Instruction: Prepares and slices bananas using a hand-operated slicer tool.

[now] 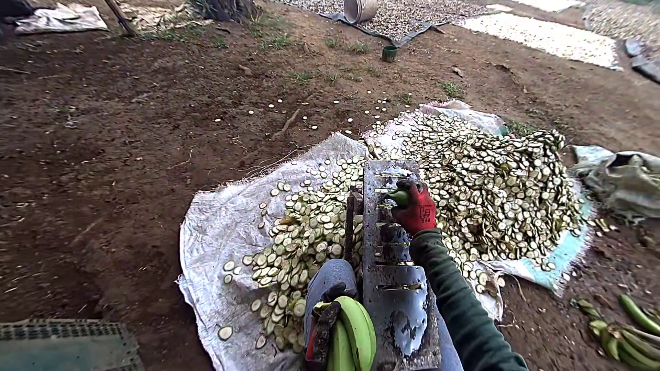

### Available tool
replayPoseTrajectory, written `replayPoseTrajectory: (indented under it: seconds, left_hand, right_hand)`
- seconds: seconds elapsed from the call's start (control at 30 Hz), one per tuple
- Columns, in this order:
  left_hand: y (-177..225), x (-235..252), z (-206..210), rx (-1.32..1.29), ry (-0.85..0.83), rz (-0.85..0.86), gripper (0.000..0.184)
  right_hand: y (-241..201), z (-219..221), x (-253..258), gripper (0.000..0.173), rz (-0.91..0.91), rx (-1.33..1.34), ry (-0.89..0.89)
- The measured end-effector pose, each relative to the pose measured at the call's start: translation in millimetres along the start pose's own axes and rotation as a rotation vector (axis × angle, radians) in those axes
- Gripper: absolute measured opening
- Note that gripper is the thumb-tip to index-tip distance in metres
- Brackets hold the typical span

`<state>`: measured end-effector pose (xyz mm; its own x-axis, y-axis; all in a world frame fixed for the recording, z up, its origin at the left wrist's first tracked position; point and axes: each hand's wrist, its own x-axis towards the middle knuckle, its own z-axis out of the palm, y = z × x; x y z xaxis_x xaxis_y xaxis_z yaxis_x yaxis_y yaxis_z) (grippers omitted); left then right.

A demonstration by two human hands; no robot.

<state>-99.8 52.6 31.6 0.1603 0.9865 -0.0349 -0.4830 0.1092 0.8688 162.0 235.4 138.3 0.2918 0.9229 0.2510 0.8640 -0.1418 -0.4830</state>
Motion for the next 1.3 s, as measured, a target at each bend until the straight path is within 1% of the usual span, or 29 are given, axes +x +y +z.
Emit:
replayPoseTrajectory:
  seconds: [0.03, 0.1, 0.13, 0.2, 0.23, 0.27, 0.3, 0.33, 0.37, 0.43, 0.5, 0.53, 0.57, 0.6, 0.63, 0.67, 0.73, 0.8, 0.83, 0.87, 0.9, 0.93, 1.03, 1.07, 1.13, 1.17, 1.2, 1.23, 1.3]
  left_hand:
    - [3.7, -2.7, 5.3, -0.025, 0.012, -0.004, 0.058]
    - [8.1, -2.3, 8.4, -0.062, 0.005, -0.012, 0.059]
    - [6.2, 0.5, 6.2, -0.098, -0.016, -0.008, 0.059]
    - [-1.3, 5.7, 2.6, -0.186, -0.050, -0.004, 0.059]
    - [-5.1, 9.2, 3.1, -0.251, -0.051, 0.006, 0.058]
    - [-8.8, 11.8, 4.8, -0.324, -0.057, 0.016, 0.057]
    - [-12.3, 12.4, 7.1, -0.399, -0.068, 0.022, 0.055]
    - [-16.1, 12.1, 8.5, -0.483, -0.075, 0.026, 0.053]
    - [-20.4, 12.5, 7.8, -0.543, -0.089, 0.032, 0.052]
    - [-28.1, 14.1, 2.6, -0.594, -0.088, 0.061, 0.052]
    - [-38.8, 14.6, -9.7, -0.591, -0.120, 0.093, 0.052]
    - [-39.8, 15.5, -10.2, -0.592, -0.111, 0.092, 0.051]
    - [-32.8, 15.6, -5.6, -0.576, -0.054, 0.060, 0.050]
    - [-22.2, 14.5, 0.1, -0.549, 0.017, 0.010, 0.046]
    - [-15.9, 11.7, 2.2, -0.536, 0.054, -0.030, 0.044]
    - [-13.6, 9.4, 2.1, -0.527, 0.050, -0.039, 0.045]
    - [-14.2, 8.8, 1.4, -0.540, 0.030, -0.036, 0.046]
    - [-7.9, 5.9, 6.1, -0.567, 0.059, -0.070, 0.044]
    - [-1.8, 6.3, 11.2, -0.533, 0.105, -0.100, 0.042]
    - [2.9, 7.4, 15.8, -0.519, 0.133, -0.124, 0.041]
    - [4.5, 8.8, 18.7, -0.506, 0.151, -0.144, 0.042]
    - [4.4, 10.1, 19.8, -0.485, 0.164, -0.164, 0.045]
    - [10.0, 19.9, 24.6, -0.423, 0.279, -0.213, 0.052]
    - [12.7, 26.3, 28.7, -0.379, 0.330, -0.201, 0.049]
    - [5.0, 29.4, 24.8, -0.431, 0.303, -0.144, 0.048]
    - [1.4, 26.3, 20.1, -0.441, 0.256, -0.133, 0.048]
    - [-4.4, 19.2, 11.3, -0.462, 0.182, -0.123, 0.050]
    - [-11.8, 13.5, 4.1, -0.482, 0.099, -0.090, 0.049]
    - [-21.1, 8.1, -5.2, -0.519, -0.050, 0.003, 0.052]
  right_hand:
    - [4.4, 1.3, -10.5, 0.071, -0.026, 0.012, 0.028]
    - [19.2, 6.5, -57.1, 0.062, -0.158, 0.060, 0.116]
    - [27.6, 9.1, -92.5, 0.056, -0.240, 0.085, 0.161]
    - [37.8, 9.7, -173.4, 0.052, -0.329, 0.153, 0.195]
    - [40.5, 11.9, -205.0, 0.051, -0.362, 0.185, 0.204]
    - [43.6, 15.9, -222.5, 0.051, -0.401, 0.216, 0.194]
    - [45.8, 22.3, -223.3, 0.051, -0.456, 0.233, 0.196]
    - [45.8, 29.4, -207.0, 0.051, -0.510, 0.240, 0.213]
    - [43.9, 35.5, -174.4, 0.052, -0.557, 0.259, 0.233]
    - [36.6, 47.6, -84.0, 0.048, -0.601, 0.275, 0.314]
    - [32.3, 58.9, -1.3, 0.051, -0.530, 0.240, 0.343]
    - [29.6, 60.4, 29.4, 0.054, -0.475, 0.215, 0.345]
    - [26.2, 59.1, 48.6, 0.057, -0.409, 0.195, 0.336]
    - [22.4, 56.0, 52.4, 0.059, -0.351, 0.190, 0.311]
    - [21.6, 53.3, 39.1, 0.061, -0.327, 0.201, 0.300]
    - [26.4, 50.5, 10.5, 0.062, -0.330, 0.225, 0.294]
    - [46.5, 48.2, -72.4, 0.058, -0.402, 0.295, 0.349]
    - [62.5, 42.1, -167.8, 0.057, -0.427, 0.388, 0.340]
    - [67.3, 39.3, -201.0, 0.059, -0.433, 0.408, 0.320]
    - [71.6, 39.3, -215.2, 0.059, -0.455, 0.412, 0.304]
    - [73.6, 40.9, -209.8, 0.058, -0.479, 0.406, 0.302]
    - [72.1, 43.7, -187.3, 0.056, -0.501, 0.390, 0.314]
    - [57.5, 55.7, -67.6, 0.049, -0.527, 0.263, 0.357]
    - [53.0, 59.0, -30.4, 0.053, -0.479, 0.210, 0.330]
    - [43.7, 56.8, 22.5, 0.063, -0.358, 0.122, 0.238]
    - [38.6, 54.7, 31.9, 0.066, -0.321, 0.113, 0.213]
    - [34.5, 51.4, 27.0, 0.068, -0.289, 0.131, 0.202]
    - [33.4, 44.4, 8.9, 0.069, -0.250, 0.151, 0.176]
    - [44.2, 33.3, -58.1, 0.068, -0.256, 0.158, 0.130]
